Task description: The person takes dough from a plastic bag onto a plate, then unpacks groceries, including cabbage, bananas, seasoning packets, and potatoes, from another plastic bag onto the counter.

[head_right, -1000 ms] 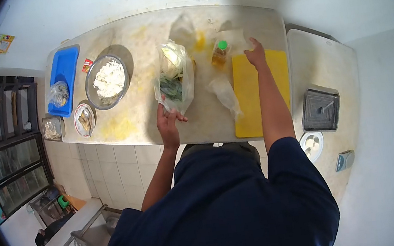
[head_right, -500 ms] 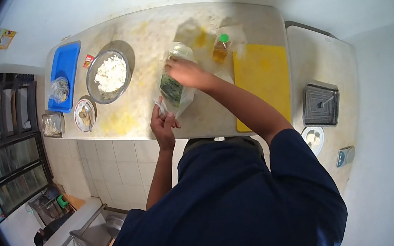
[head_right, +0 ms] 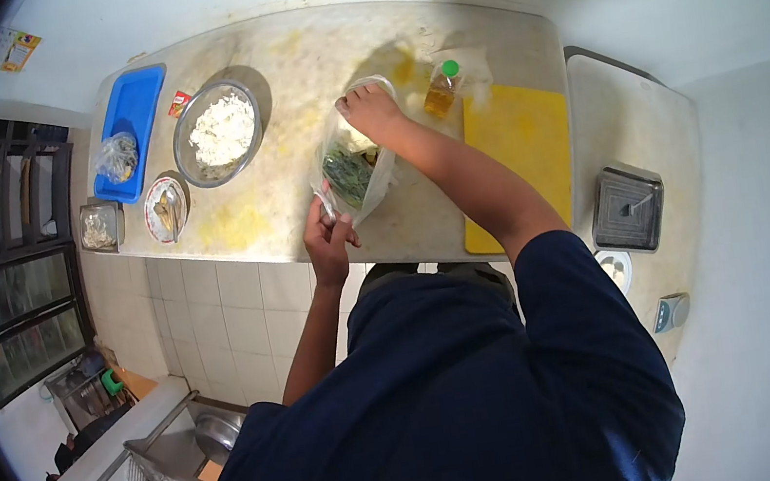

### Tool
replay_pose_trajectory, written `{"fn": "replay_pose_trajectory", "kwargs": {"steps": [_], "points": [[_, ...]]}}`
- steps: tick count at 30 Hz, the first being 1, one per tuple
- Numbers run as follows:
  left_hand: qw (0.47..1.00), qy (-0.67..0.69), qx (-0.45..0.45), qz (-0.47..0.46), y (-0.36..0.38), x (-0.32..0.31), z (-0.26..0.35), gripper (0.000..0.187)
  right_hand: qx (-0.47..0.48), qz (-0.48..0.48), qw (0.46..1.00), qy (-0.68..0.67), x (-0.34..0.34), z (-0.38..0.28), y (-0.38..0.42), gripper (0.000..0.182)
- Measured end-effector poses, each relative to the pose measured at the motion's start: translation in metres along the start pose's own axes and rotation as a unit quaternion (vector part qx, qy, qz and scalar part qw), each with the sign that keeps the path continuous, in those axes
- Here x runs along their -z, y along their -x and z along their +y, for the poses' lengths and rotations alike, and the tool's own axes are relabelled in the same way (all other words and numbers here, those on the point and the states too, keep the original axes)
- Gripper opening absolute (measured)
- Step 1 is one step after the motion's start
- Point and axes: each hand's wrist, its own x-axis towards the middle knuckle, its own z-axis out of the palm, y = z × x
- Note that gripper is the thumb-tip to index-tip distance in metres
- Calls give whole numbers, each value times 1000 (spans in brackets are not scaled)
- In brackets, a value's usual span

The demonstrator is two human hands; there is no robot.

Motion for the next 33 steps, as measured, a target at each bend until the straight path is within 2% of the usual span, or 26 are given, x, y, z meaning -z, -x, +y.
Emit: {"fn": "replay_pose_trajectory", "kwargs": {"steps": [2,5,8,11,14,17,21,23,26,29,33], "points": [[1000,15,-4,1,-3,1,-2,61,0,7,999,-53,4,4,8,27],[999,37,-3,-2,-5,1,-1,62,36,52,997,-50,7,4,20,27],[998,61,-10,-10,-9,-2,0,63,97,173,980,-4,8,2,34,26],[996,91,-11,-4,-9,-9,-2,65,139,201,969,-25,-2,-3,50,24],[996,80,-26,2,-9,-16,-4,66,142,154,978,-21,7,-8,62,23],[997,75,-27,-5,-5,-21,-15,68,102,112,985,-77,13,-12,66,25],[998,60,-35,-7,0,-24,-20,70,15,92,970,-224,14,-15,67,34],[998,48,-28,-7,0,-20,-20,68,-39,43,946,-318,27,-18,73,42],[999,44,-27,6,-4,-14,-20,65,-74,85,916,-385,29,-14,82,59],[998,43,-27,22,-13,-9,-23,62,-98,169,840,-505,22,-8,92,68],[997,27,14,67,-23,0,-33,47,-194,162,717,-649,46,-6,104,65]]}}
